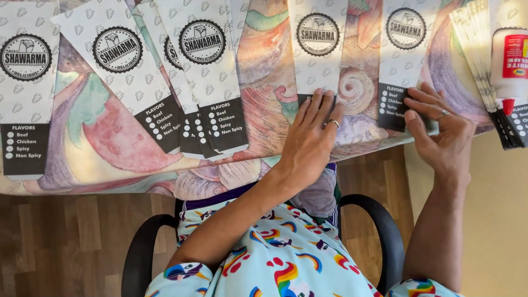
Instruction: The person assembles shawarma paper packages by folding the paper, applying glue to the flap, and sealing it. They repeat this process for multiple packages, stacking the finished ones on the table.
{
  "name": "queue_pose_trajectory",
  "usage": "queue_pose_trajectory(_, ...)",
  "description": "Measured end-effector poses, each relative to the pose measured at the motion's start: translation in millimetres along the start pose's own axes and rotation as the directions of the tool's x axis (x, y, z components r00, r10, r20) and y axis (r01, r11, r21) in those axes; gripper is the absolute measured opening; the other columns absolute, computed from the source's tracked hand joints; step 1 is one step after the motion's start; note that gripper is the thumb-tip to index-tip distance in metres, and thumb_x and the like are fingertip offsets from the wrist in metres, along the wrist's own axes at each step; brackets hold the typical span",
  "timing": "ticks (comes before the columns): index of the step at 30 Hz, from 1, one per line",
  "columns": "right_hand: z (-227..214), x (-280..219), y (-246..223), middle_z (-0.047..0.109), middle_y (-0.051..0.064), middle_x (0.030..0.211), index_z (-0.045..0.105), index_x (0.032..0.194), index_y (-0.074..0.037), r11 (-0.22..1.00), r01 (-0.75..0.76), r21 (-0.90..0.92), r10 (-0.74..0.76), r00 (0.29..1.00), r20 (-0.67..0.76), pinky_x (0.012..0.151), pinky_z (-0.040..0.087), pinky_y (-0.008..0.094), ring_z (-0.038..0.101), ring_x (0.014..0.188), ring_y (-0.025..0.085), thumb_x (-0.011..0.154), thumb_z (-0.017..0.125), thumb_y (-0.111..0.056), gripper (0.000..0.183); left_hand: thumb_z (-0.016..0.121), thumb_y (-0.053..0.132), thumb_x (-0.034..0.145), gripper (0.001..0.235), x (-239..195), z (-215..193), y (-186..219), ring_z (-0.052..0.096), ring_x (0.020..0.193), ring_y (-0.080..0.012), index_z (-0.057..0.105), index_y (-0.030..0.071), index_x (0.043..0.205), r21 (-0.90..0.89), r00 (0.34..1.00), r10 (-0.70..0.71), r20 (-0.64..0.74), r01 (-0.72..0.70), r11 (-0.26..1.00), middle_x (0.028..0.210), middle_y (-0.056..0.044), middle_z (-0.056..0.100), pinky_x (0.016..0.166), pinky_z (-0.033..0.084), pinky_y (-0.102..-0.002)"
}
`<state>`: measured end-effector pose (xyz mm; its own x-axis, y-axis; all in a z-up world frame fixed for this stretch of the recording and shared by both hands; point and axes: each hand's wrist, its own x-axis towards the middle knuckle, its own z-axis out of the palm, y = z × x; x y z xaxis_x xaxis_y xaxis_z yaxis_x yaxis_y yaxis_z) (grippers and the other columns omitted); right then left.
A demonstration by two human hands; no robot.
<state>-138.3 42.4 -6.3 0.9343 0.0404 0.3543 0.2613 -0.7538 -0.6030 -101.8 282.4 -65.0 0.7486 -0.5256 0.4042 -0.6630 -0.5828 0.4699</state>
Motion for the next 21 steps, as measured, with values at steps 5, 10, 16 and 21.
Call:
queue_pose_trajectory(5,-7.3,2.5,38.1,0.067,0.035,0.137,0.071,0.124,0.015,0.985,0.125,-0.121,-0.128,0.991,-0.023,0.128,0.043,0.061,0.059,0.143,0.051,0.096,0.085,0.009,0.032,0.070,-0.008,0.094,0.034,-21.2,-26.9,-6.9,0.048,0.137,-0.0423,0.059,-0.006,0.126,-0.166,0.977,-0.004,-0.213,-0.032,0.986,0.140,-0.027,0.052,0.122,0.040,-0.057)
queue_pose_trajectory(10,30.5,2.1,-8.7,0.066,0.029,0.134,0.072,0.117,0.010,0.949,0.280,-0.146,-0.297,0.948,-0.113,0.128,0.042,0.065,0.060,0.134,0.047,0.102,0.070,0.014,0.015,0.070,0.000,0.096,0.021,-37.7,-41.2,-16.8,0.054,0.135,-0.0373,0.073,-0.013,0.113,-0.192,0.985,0.069,-0.158,-0.099,0.976,0.130,-0.023,0.065,0.120,0.038,-0.054)
queue_pose_trajectory(16,79.1,0.7,-60.3,0.076,0.014,0.101,0.078,0.091,0.002,0.889,0.426,0.166,-0.416,0.905,-0.092,0.096,0.060,0.054,0.075,0.101,0.042,0.086,0.083,-0.004,0.008,0.066,0.006,0.097,0.020,-41.9,-21.3,-18.2,0.065,0.123,-0.0428,0.072,-0.009,0.110,-0.166,0.939,0.134,-0.317,-0.194,0.967,0.118,-0.025,0.070,0.110,0.050,-0.053)
queue_pose_trajectory(21,74.6,1.3,-57.3,0.077,0.016,0.098,0.077,0.089,0.004,0.884,0.434,0.175,-0.430,0.901,-0.063,0.092,0.062,0.055,0.076,0.098,0.043,0.087,0.079,0.003,0.003,0.068,0.006,0.097,0.015,-42.4,-15.5,-19.3,0.070,0.116,-0.0386,0.076,-0.004,0.105,-0.080,0.903,0.174,-0.393,-0.222,0.972,0.113,-0.021,0.072,0.103,0.055,-0.050)
